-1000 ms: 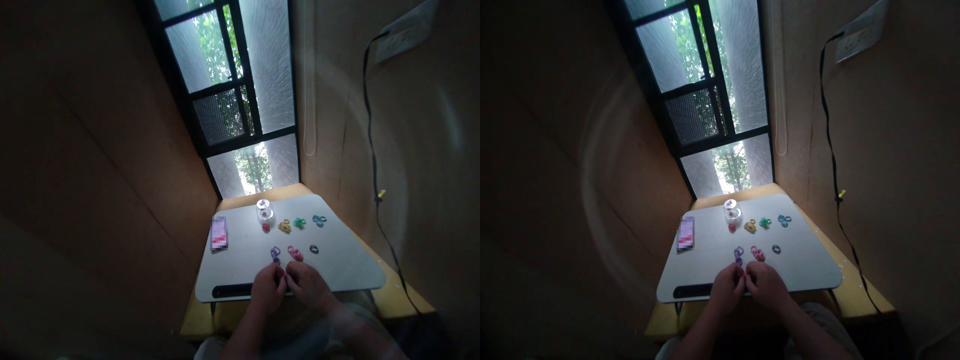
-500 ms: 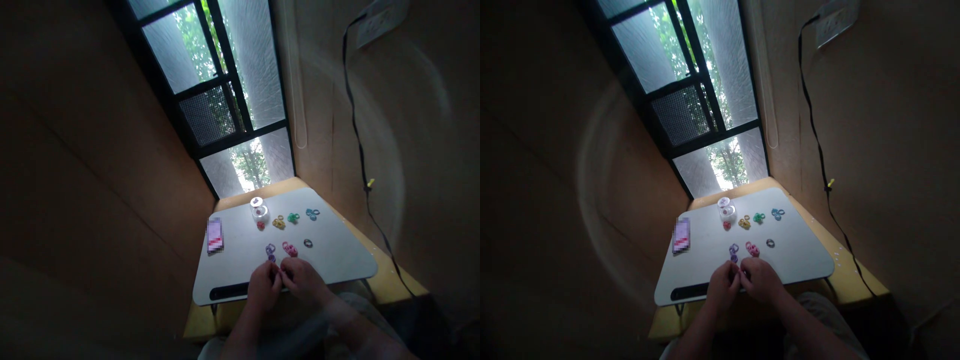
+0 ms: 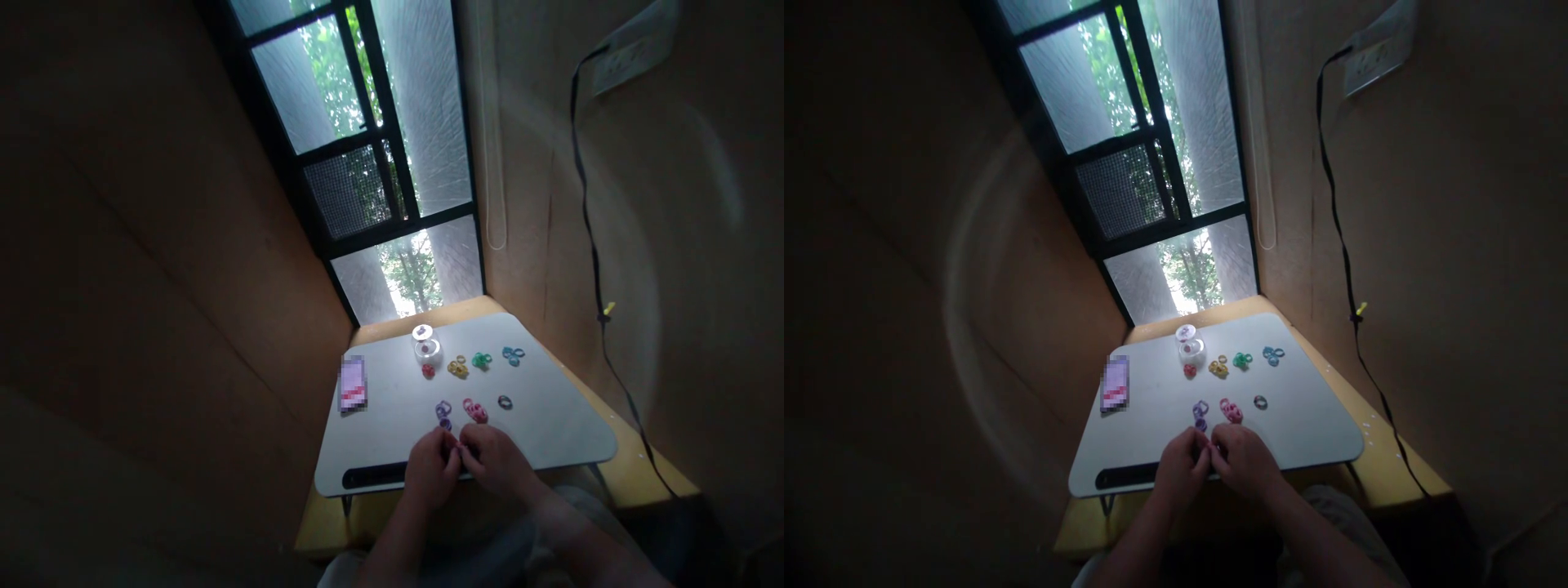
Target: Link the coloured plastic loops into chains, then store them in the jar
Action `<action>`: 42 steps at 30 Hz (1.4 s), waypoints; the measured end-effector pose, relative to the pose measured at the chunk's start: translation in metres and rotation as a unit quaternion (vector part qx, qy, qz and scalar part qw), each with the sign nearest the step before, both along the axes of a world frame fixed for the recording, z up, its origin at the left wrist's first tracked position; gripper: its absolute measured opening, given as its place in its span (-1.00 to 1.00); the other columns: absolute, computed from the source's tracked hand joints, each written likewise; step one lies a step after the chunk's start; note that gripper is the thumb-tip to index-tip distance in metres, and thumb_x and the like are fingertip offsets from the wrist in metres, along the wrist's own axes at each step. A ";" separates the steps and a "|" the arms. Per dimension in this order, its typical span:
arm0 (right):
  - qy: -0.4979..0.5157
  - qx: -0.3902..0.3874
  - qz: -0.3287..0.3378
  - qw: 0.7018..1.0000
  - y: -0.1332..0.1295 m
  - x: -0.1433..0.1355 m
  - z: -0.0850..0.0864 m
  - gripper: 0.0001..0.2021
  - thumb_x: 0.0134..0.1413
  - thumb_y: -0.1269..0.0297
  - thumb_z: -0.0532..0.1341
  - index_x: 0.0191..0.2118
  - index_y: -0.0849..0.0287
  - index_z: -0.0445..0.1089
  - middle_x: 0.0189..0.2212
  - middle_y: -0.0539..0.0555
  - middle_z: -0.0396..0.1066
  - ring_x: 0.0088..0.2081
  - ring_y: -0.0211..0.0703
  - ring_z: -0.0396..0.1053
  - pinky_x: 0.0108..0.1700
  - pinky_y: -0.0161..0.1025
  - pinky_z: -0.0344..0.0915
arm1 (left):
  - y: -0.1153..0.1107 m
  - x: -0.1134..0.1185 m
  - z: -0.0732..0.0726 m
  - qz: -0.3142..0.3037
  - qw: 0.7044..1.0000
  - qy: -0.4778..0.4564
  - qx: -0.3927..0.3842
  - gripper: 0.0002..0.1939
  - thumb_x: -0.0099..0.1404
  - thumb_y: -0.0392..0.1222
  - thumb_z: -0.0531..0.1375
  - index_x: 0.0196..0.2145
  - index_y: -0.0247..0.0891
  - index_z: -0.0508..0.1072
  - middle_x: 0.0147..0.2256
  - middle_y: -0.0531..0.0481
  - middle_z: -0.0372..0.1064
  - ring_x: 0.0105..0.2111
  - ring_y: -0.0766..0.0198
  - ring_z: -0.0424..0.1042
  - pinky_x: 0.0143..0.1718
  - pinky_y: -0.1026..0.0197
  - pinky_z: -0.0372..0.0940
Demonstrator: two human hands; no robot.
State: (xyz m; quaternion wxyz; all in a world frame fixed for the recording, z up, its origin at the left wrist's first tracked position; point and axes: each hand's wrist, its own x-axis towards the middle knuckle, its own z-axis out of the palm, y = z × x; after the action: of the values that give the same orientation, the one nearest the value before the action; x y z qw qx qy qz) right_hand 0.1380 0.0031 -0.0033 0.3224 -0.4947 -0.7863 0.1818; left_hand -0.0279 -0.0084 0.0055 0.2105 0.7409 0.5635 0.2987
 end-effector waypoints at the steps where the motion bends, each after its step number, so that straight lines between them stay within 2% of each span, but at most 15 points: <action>1: 0.000 -0.002 0.000 1.000 0.000 0.000 0.000 -0.88 0.12 0.33 0.09 -0.44 0.12 0.26 -0.48 0.01 0.38 -0.39 -0.17 0.30 -0.33 -0.26 0.08 | 0.000 0.000 0.000 -0.001 1.000 -0.002 -0.001 -0.96 0.28 -0.24 0.13 -0.34 -0.21 0.38 -0.42 0.07 0.40 -0.40 0.29 0.34 -0.35 0.27 0.13; 13: 0.000 -0.004 0.005 1.000 -0.001 0.000 0.000 -0.87 0.14 0.31 0.08 -0.43 0.12 0.26 -0.44 0.02 0.39 -0.35 -0.16 0.31 -0.28 -0.26 0.11 | 0.000 -0.001 -0.002 -0.002 1.000 -0.011 -0.002 -0.96 0.26 -0.25 0.15 -0.35 -0.21 0.40 -0.43 0.07 0.40 -0.42 0.30 0.33 -0.37 0.27 0.11; 42: -0.009 -0.004 -0.001 1.000 0.000 -0.002 -0.004 -0.83 0.17 0.28 0.07 -0.44 0.13 0.27 -0.45 0.02 0.39 -0.38 -0.17 0.30 -0.31 -0.26 0.11 | 0.000 -0.002 -0.003 0.006 1.000 -0.007 -0.003 -0.96 0.25 -0.24 0.15 -0.35 -0.20 0.41 -0.42 0.09 0.40 -0.41 0.31 0.33 -0.37 0.26 0.11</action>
State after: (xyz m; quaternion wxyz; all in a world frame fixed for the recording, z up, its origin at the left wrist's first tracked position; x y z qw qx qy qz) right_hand 0.1362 0.0036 -0.0072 0.3141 -0.4984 -0.7878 0.1798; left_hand -0.0297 -0.0082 0.0029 0.2143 0.7349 0.5673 0.3034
